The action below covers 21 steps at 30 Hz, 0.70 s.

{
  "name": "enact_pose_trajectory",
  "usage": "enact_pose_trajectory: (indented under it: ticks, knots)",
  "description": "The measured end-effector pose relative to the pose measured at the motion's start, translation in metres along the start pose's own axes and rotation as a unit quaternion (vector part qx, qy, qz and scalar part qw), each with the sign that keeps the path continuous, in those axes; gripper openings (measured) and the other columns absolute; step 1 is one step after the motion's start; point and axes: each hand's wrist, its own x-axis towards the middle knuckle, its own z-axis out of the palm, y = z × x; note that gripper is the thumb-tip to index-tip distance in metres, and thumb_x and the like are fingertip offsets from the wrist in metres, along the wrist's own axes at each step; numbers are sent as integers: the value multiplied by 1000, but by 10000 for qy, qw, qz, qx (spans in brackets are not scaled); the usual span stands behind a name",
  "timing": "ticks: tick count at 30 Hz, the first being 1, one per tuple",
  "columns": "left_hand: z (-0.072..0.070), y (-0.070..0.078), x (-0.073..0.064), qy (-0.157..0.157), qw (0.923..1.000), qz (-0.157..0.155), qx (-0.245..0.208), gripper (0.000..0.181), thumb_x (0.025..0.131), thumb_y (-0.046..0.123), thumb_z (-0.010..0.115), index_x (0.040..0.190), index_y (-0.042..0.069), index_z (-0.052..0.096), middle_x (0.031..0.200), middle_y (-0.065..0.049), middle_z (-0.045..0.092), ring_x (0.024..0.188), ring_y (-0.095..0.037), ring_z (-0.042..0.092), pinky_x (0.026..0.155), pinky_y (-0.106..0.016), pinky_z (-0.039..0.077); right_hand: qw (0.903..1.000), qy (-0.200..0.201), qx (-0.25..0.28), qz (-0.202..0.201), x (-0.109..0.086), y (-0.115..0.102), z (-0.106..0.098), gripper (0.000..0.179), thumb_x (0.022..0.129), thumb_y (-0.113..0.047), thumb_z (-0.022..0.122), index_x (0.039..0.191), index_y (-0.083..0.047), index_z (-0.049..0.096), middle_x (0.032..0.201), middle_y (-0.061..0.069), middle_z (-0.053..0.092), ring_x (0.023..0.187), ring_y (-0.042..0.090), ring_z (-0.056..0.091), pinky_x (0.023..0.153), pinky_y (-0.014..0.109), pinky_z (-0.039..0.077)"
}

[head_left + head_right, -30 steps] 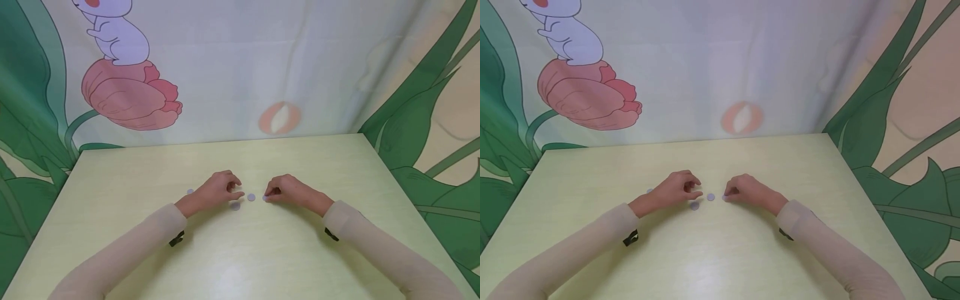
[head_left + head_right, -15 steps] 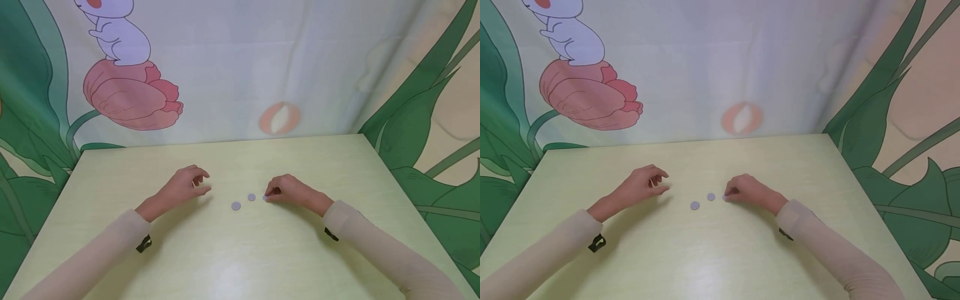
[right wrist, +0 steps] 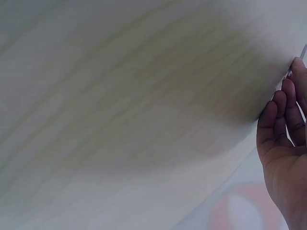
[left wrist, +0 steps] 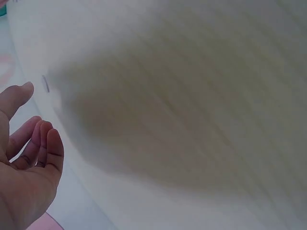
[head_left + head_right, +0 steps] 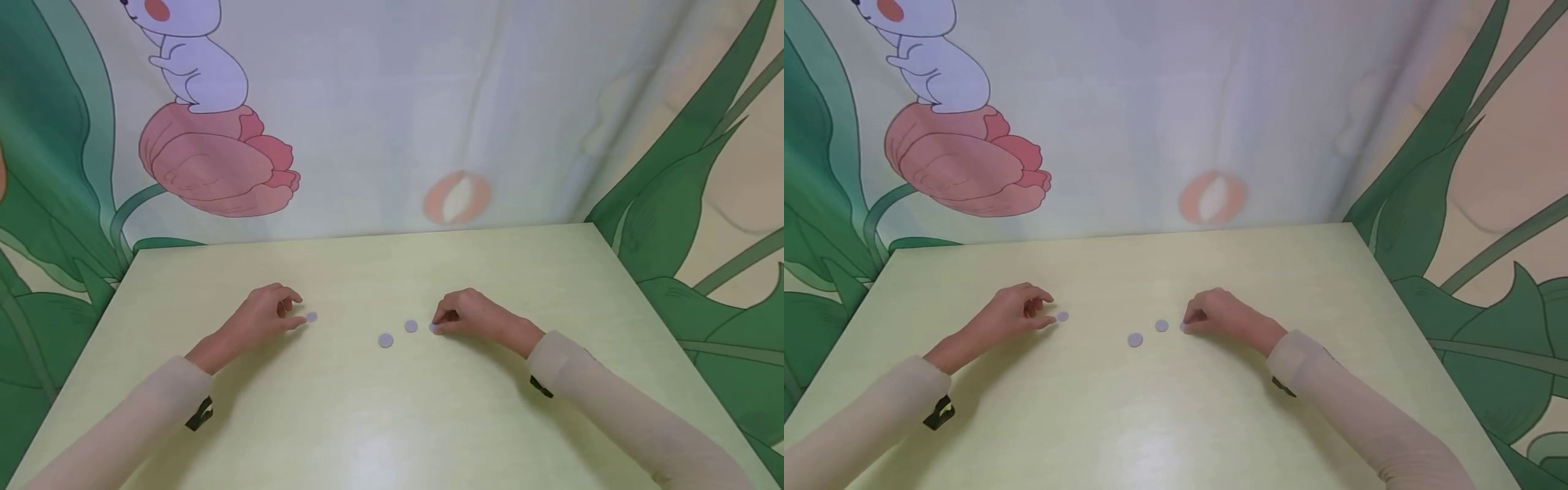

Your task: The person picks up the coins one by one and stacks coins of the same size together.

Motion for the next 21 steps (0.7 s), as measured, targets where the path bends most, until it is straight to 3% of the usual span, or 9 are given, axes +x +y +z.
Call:
enact_pose_trajectory:
  ticks: [8, 21]
  knots:
    - [11, -16, 2, -113, 9998, -119, -144, 31, 87, 17, 82, 108, -2, 71, 89, -6, 62, 82, -21, 55, 75, -34, 49, 10000, 52, 68, 7, -1, 2, 2, 8, 90, -19, 80, 96, -14, 79, 91, -10, 71, 79, 2, 61, 74, 22, 53]
    - [17, -18, 10, 39, 9996, 147, -255, 24, 88, 20, 81, 102, 1, 74, 84, -2, 62, 79, -18, 54, 72, -32, 48, 9999, 152, -9, -30, -3, 1, 1, 8, 90, -18, 79, 97, -14, 80, 92, -9, 71, 81, 3, 62, 75, 22, 54]
